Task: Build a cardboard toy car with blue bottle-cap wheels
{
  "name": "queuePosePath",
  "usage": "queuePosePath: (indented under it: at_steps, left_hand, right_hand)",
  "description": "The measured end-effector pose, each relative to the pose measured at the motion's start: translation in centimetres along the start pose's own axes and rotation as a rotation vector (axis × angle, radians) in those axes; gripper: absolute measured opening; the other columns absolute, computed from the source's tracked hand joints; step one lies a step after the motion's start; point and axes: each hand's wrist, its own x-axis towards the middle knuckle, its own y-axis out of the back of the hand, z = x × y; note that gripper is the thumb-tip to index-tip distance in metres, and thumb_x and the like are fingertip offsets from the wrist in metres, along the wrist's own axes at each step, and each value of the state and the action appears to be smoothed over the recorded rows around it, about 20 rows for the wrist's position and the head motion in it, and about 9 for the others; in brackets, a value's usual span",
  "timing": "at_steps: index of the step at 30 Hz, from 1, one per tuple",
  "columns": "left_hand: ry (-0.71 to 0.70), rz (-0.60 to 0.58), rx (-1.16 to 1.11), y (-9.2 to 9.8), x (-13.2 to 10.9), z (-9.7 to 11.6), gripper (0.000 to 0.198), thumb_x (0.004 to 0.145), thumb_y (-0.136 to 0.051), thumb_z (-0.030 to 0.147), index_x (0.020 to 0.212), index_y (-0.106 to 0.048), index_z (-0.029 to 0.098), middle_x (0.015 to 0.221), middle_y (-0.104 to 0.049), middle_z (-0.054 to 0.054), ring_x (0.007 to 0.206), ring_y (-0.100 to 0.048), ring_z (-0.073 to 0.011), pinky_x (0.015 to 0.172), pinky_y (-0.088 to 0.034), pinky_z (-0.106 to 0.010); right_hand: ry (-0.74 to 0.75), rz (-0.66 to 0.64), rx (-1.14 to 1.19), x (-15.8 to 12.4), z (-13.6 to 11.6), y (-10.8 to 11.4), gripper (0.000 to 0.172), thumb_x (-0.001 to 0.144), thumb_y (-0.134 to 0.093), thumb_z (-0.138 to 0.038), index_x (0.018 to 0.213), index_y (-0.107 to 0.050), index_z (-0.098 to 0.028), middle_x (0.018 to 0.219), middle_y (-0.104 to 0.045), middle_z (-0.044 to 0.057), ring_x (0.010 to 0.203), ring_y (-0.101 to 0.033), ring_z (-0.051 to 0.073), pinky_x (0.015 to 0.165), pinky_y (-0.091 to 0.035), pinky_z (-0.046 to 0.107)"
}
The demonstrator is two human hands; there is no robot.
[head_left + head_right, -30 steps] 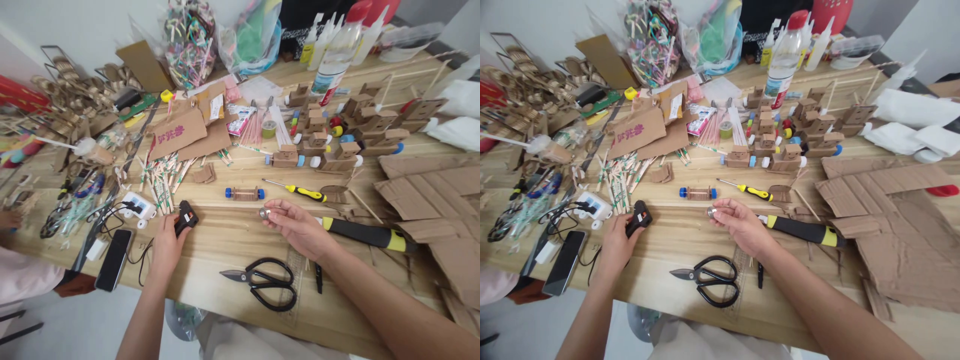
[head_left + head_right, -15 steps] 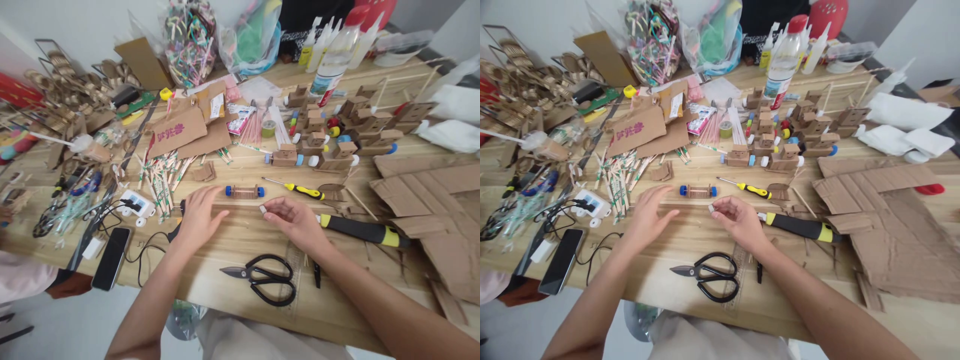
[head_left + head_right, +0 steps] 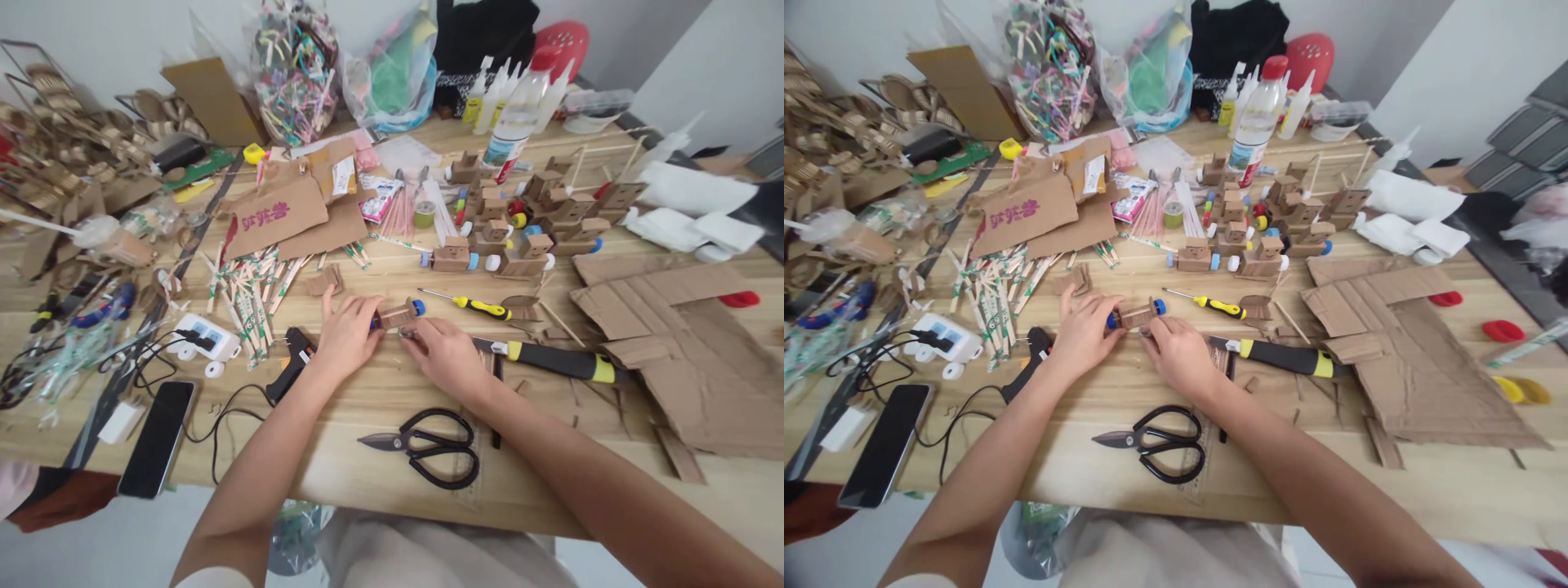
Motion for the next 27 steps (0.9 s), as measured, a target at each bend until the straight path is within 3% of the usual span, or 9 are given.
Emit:
queuePosePath:
  at_steps: [8, 16, 22, 27]
  left_hand:
    - [-0.008, 0.033, -0.024, -0.5, -0.5, 0.6, 0.047, 0.086, -0.068, 0.018, 0.133, -0.063, 0.021, 0.115, -0.079, -0.012, 0.115, -0.071, -0.0321, 0.127, -0.021, -0.070]
    - [0.020, 0.040, -0.041, -0.6, -0.7, 0.7, 0.044, 0.086, -0.067, 0.018, 0.130, -0.064, 0.021, 0.113, -0.079, -0.012, 0.113, -0.072, -0.0320, 0.127, -0.022, -0.069]
    - [0.007, 0.054, -0.039, -0.8, -0.7, 0.7, 0.044, 0.085, -0.066, 0.019, 0.129, -0.064, 0.021, 0.112, -0.079, -0.011, 0.110, -0.072, -0.0316, 0.127, -0.021, -0.070]
    - [0.012, 0.051, -0.038, -0.8, -0.7, 0.8, 0.044, 0.086, -0.064, 0.018, 0.130, -0.064, 0.020, 0.110, -0.079, -0.012, 0.110, -0.073, -0.0317, 0.126, -0.024, -0.069]
  right_hand:
    - [0.060, 0.001, -0.137, 0.9, -0.3, -0.8, 0.014, 0.101, -0.057, -0.022, 0.095, -0.071, -0.020, 0.093, -0.079, 0.014, 0.087, -0.074, 0.028, 0.081, -0.058, 0.038]
    - [0.090, -0.007, -0.198, 1.3, -0.3, -1.2, 0.021, 0.103, -0.054, -0.025, 0.092, -0.071, -0.021, 0.089, -0.079, 0.013, 0.085, -0.074, 0.028, 0.079, -0.058, 0.038]
    - [0.101, -0.024, -0.207, 0.9, 0.0, -0.8, 0.020, 0.104, -0.051, -0.022, 0.101, -0.071, -0.023, 0.095, -0.079, 0.013, 0.087, -0.074, 0.027, 0.081, -0.057, 0.037]
    - [0.108, -0.028, -0.216, 1.0, 0.2, -1.0, 0.024, 0.105, -0.048, -0.020, 0.094, -0.070, -0.022, 0.089, -0.078, 0.011, 0.083, -0.074, 0.025, 0.079, -0.056, 0.034]
